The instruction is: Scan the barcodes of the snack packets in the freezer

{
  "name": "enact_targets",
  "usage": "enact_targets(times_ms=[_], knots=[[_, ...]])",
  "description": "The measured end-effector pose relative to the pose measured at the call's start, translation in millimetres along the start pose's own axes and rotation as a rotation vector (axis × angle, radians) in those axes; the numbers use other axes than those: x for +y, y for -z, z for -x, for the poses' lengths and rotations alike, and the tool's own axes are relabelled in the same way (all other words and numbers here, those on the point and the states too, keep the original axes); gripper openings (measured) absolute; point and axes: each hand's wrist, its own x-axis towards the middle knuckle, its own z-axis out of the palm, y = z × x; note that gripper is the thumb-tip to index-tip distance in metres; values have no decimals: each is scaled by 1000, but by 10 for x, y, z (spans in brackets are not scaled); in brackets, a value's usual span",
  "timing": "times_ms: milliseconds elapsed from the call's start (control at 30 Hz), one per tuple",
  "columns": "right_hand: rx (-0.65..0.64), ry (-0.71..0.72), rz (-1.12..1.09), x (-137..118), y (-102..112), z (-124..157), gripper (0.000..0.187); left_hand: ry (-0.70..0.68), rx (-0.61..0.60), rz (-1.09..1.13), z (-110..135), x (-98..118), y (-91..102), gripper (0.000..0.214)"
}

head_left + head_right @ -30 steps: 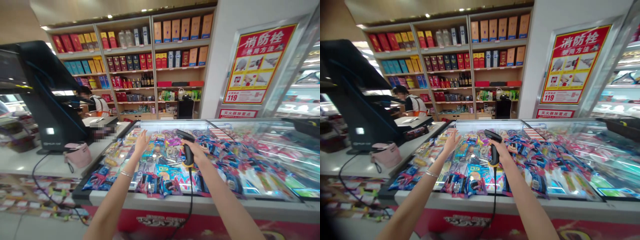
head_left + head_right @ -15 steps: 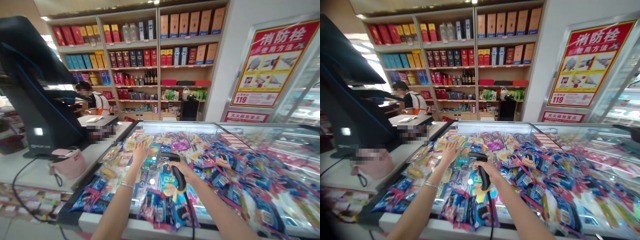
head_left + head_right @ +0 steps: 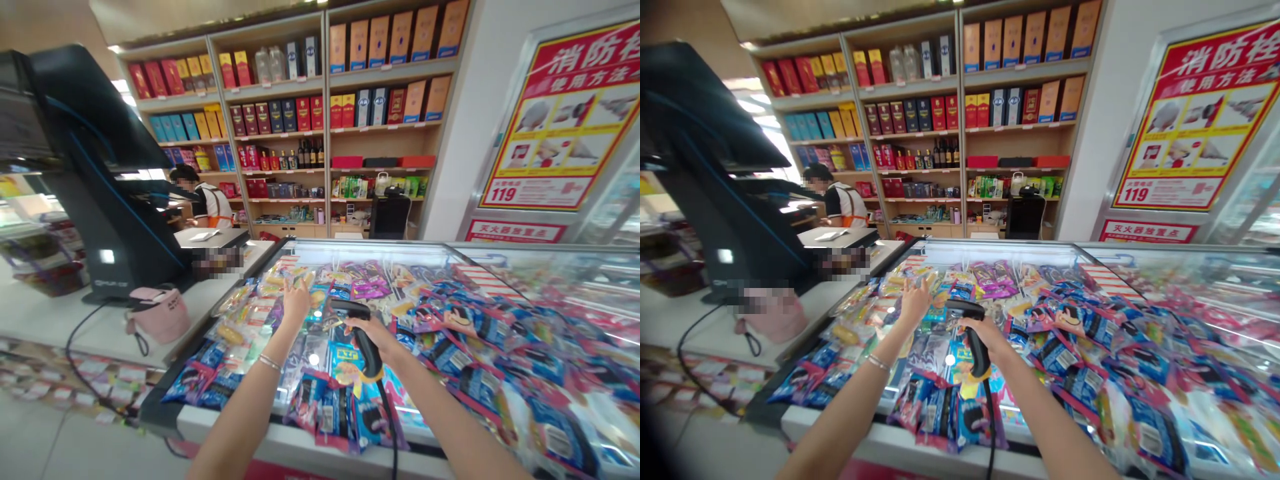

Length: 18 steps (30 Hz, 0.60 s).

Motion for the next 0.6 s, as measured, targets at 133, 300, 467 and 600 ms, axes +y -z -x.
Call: enact_targets(times_ms=[133,300,467,600], knots=[[-10,2,17,-5,-9,25,13,25,-50,-11,-13,18,5,44],[9,-10,45,-23,-26,38,15,71,-96,30,-13,6,96,40],[18,-35,98,-75,-42,80,19,63,-109,-42,-4,30,150,39],[10,-20,65,-48,-25,65,19,60,-98,-46,16,-18,166,35]])
